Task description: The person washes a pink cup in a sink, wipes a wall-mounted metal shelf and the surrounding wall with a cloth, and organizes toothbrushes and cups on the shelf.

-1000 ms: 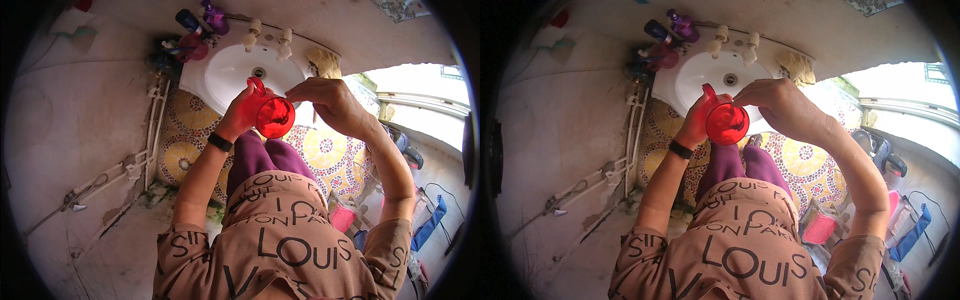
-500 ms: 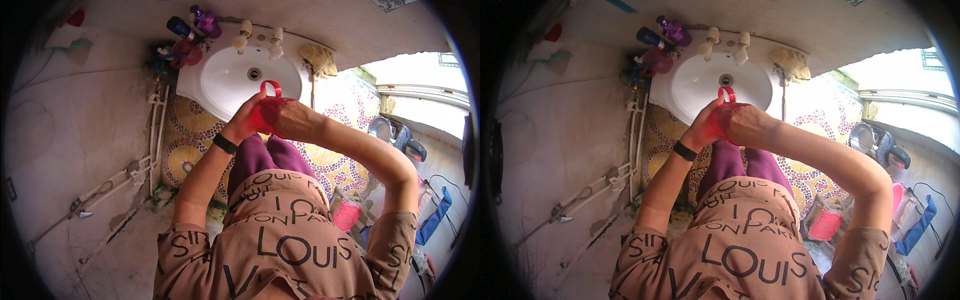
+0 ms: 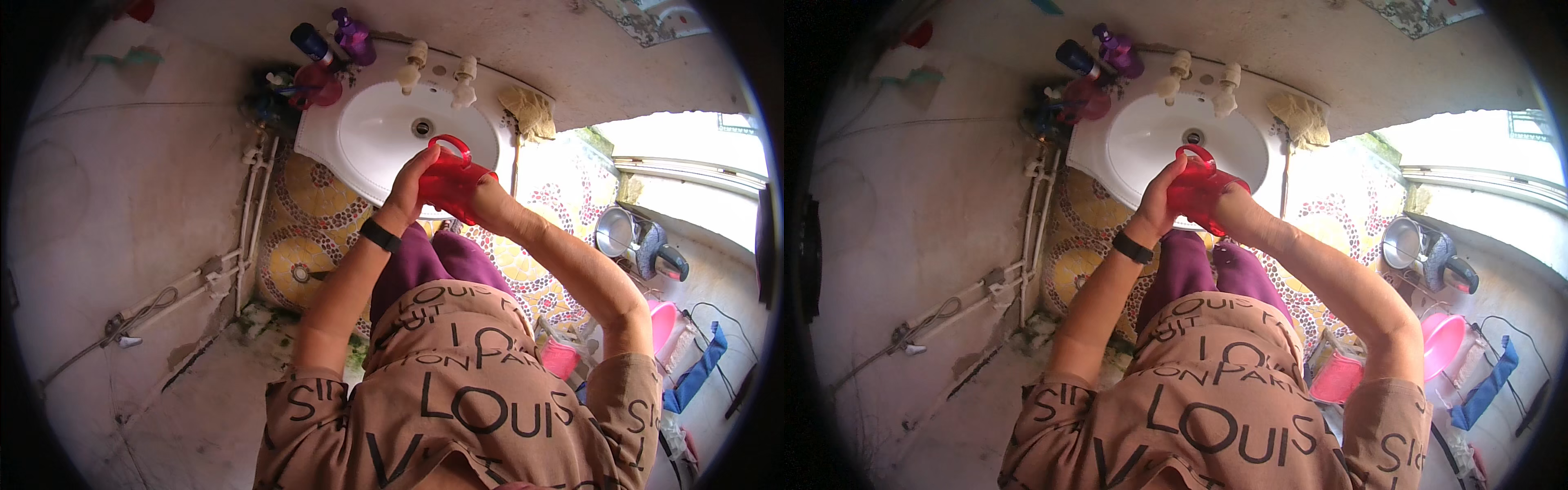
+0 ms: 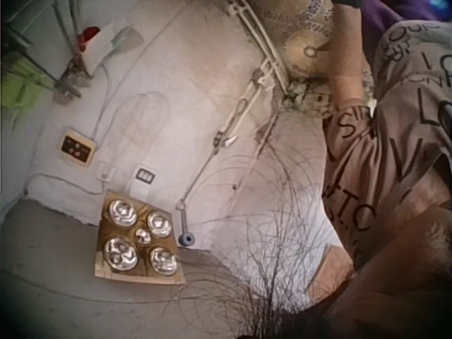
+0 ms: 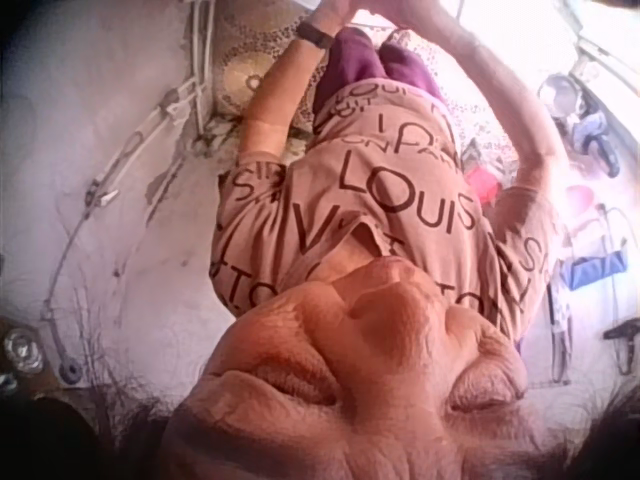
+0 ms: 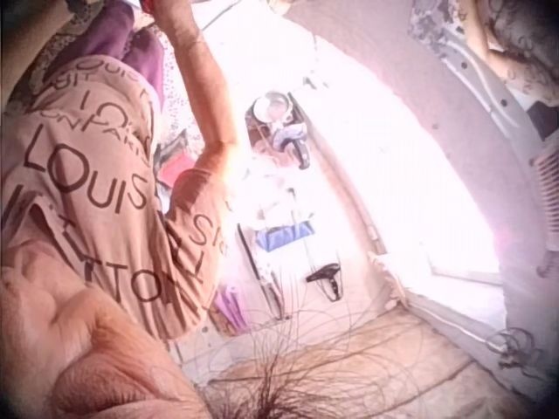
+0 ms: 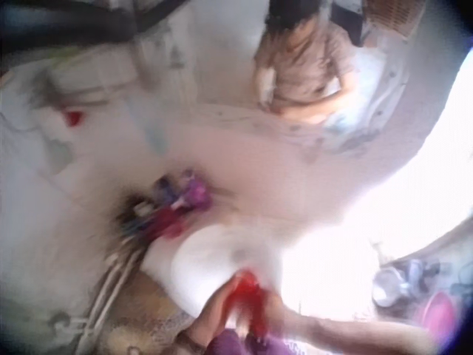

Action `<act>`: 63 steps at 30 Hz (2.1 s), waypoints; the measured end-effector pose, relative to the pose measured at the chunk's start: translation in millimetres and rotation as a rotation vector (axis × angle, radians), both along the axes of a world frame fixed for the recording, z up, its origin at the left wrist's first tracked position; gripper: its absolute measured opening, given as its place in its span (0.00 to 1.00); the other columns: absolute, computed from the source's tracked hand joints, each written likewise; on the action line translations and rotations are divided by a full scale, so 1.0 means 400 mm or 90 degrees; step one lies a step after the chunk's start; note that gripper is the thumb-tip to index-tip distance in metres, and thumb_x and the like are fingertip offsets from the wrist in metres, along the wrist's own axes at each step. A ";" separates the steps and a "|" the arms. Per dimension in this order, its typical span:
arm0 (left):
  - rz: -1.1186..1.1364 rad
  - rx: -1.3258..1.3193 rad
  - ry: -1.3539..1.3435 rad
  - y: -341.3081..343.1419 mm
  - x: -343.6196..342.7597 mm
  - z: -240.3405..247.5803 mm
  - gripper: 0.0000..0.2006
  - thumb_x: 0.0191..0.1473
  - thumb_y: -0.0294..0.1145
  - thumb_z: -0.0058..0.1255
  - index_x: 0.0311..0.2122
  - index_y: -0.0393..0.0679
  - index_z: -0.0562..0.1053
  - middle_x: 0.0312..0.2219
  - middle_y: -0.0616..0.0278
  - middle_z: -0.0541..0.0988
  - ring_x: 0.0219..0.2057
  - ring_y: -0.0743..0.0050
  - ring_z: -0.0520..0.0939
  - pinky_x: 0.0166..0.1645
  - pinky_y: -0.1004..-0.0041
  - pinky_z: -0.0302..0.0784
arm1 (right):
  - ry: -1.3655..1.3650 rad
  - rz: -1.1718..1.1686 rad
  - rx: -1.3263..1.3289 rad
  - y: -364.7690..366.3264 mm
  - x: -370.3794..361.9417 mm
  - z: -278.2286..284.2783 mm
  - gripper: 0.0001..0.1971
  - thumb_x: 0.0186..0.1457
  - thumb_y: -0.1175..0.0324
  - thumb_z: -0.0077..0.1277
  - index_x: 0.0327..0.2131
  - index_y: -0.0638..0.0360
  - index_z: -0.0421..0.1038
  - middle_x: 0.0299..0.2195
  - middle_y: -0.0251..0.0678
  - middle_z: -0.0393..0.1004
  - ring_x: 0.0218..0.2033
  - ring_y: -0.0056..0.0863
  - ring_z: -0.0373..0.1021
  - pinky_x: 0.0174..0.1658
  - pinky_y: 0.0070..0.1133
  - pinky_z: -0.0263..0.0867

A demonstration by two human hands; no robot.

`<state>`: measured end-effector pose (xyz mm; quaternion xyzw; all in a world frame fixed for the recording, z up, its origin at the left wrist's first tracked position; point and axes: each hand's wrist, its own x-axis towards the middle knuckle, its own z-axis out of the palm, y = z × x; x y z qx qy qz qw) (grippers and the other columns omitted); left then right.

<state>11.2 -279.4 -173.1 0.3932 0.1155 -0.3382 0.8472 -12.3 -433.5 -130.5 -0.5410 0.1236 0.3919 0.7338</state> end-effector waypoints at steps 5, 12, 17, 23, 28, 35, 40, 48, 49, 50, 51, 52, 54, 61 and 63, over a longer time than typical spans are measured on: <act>-0.106 0.020 0.120 0.000 0.003 0.019 0.24 0.55 0.55 0.43 0.44 0.45 0.72 0.35 0.63 0.80 0.30 0.75 0.81 0.26 0.79 0.75 | -0.709 0.334 -0.299 -0.014 0.023 0.014 0.12 0.49 0.78 0.48 0.39 0.55 0.70 0.38 0.36 0.72 0.40 0.31 0.70 0.40 0.25 0.68; -0.117 -0.095 0.151 0.018 0.047 0.015 0.26 0.56 0.54 0.41 0.47 0.41 0.71 0.38 0.60 0.78 0.37 0.72 0.80 0.33 0.73 0.77 | -0.657 0.438 -0.477 0.003 0.063 0.020 0.13 0.48 0.79 0.45 0.40 0.59 0.69 0.38 0.37 0.73 0.39 0.30 0.71 0.41 0.23 0.68; -0.051 -0.022 0.041 0.038 0.047 0.008 0.27 0.55 0.58 0.40 0.45 0.44 0.72 0.35 0.62 0.79 0.30 0.75 0.81 0.22 0.78 0.76 | 0.067 -0.264 0.099 0.046 0.061 0.051 0.17 0.50 0.82 0.36 0.45 0.72 0.65 0.40 0.43 0.71 0.42 0.34 0.70 0.46 0.26 0.67; 0.104 -0.125 0.099 0.006 0.028 0.010 0.27 0.55 0.59 0.41 0.45 0.44 0.71 0.34 0.61 0.79 0.30 0.74 0.81 0.23 0.77 0.76 | 0.162 -0.387 0.242 0.072 0.056 0.047 0.18 0.52 0.81 0.35 0.48 0.72 0.62 0.44 0.46 0.69 0.46 0.36 0.68 0.52 0.30 0.65; 0.017 -0.047 0.033 0.019 0.024 -0.010 0.27 0.54 0.60 0.41 0.45 0.44 0.71 0.34 0.61 0.79 0.28 0.74 0.81 0.22 0.76 0.75 | -0.117 0.056 -0.039 0.019 0.067 -0.055 0.15 0.53 0.78 0.42 0.45 0.63 0.66 0.41 0.39 0.72 0.43 0.34 0.70 0.45 0.26 0.68; -0.185 -0.188 0.158 0.058 0.039 -0.030 0.31 0.55 0.60 0.40 0.50 0.42 0.68 0.45 0.56 0.74 0.44 0.64 0.77 0.46 0.60 0.74 | -0.848 0.588 -0.472 0.016 0.099 -0.023 0.16 0.46 0.76 0.49 0.41 0.55 0.68 0.37 0.37 0.73 0.41 0.31 0.71 0.39 0.23 0.69; 0.066 -0.247 0.015 0.053 0.038 0.000 0.30 0.54 0.51 0.49 0.58 0.49 0.60 0.51 0.60 0.68 0.53 0.65 0.69 0.55 0.57 0.67 | 0.002 0.035 0.210 -0.013 0.144 -0.009 0.18 0.55 0.74 0.46 0.50 0.62 0.64 0.46 0.34 0.71 0.47 0.20 0.68 0.48 0.19 0.65; 0.063 -0.101 -0.111 0.079 0.114 -0.038 0.25 0.59 0.50 0.41 0.55 0.44 0.62 0.43 0.60 0.74 0.44 0.69 0.77 0.46 0.67 0.75 | -0.467 0.299 -0.370 0.086 0.174 0.029 0.16 0.53 0.73 0.50 0.47 0.61 0.67 0.43 0.41 0.72 0.42 0.32 0.71 0.44 0.25 0.67; -0.018 -0.106 -0.034 0.080 0.118 -0.045 0.24 0.59 0.51 0.40 0.53 0.44 0.63 0.43 0.59 0.75 0.42 0.68 0.78 0.43 0.66 0.77 | -0.565 0.392 -0.400 0.080 0.178 0.011 0.15 0.52 0.73 0.51 0.45 0.60 0.68 0.40 0.42 0.73 0.41 0.33 0.71 0.42 0.25 0.67; -0.103 -0.112 0.040 0.079 0.123 -0.046 0.24 0.59 0.51 0.40 0.52 0.44 0.65 0.42 0.58 0.75 0.41 0.67 0.79 0.41 0.64 0.78 | -0.564 0.389 -0.403 0.057 0.182 -0.023 0.15 0.52 0.73 0.51 0.45 0.60 0.68 0.40 0.42 0.73 0.41 0.33 0.71 0.42 0.25 0.67; -0.100 -0.063 0.088 0.065 0.125 -0.045 0.22 0.58 0.51 0.40 0.50 0.45 0.67 0.43 0.59 0.75 0.42 0.66 0.78 0.44 0.58 0.76 | -0.676 0.402 -0.394 0.025 0.184 -0.066 0.14 0.55 0.69 0.46 0.46 0.58 0.67 0.40 0.40 0.73 0.41 0.31 0.71 0.42 0.24 0.67; -0.102 -0.065 0.092 0.071 0.123 -0.041 0.22 0.58 0.51 0.40 0.50 0.45 0.67 0.43 0.59 0.75 0.42 0.66 0.78 0.44 0.58 0.76 | -0.784 0.416 -0.381 0.007 0.180 -0.090 0.15 0.58 0.64 0.42 0.47 0.56 0.67 0.40 0.37 0.73 0.41 0.29 0.71 0.43 0.24 0.66; -0.103 -0.142 0.105 0.105 0.131 -0.029 0.23 0.57 0.52 0.42 0.51 0.46 0.67 0.43 0.61 0.75 0.44 0.67 0.77 0.48 0.59 0.74 | -0.607 0.479 -0.445 0.060 0.207 0.020 0.16 0.57 0.66 0.42 0.50 0.56 0.64 0.44 0.37 0.71 0.43 0.28 0.70 0.44 0.24 0.66; 0.140 -0.164 -0.145 0.088 0.070 -0.012 0.24 0.56 0.48 0.46 0.53 0.46 0.64 0.44 0.62 0.75 0.42 0.74 0.77 0.45 0.69 0.77 | -0.367 0.135 -0.158 0.100 0.194 0.002 0.19 0.56 0.70 0.47 0.51 0.62 0.61 0.38 0.36 0.72 0.39 0.26 0.70 0.44 0.22 0.67; 0.144 -0.172 -0.128 0.099 0.079 -0.013 0.24 0.56 0.47 0.46 0.53 0.46 0.64 0.44 0.62 0.75 0.43 0.74 0.77 0.45 0.70 0.77 | -0.346 0.098 -0.170 0.107 0.186 -0.026 0.19 0.55 0.70 0.47 0.50 0.63 0.61 0.40 0.35 0.72 0.40 0.22 0.69 0.43 0.20 0.67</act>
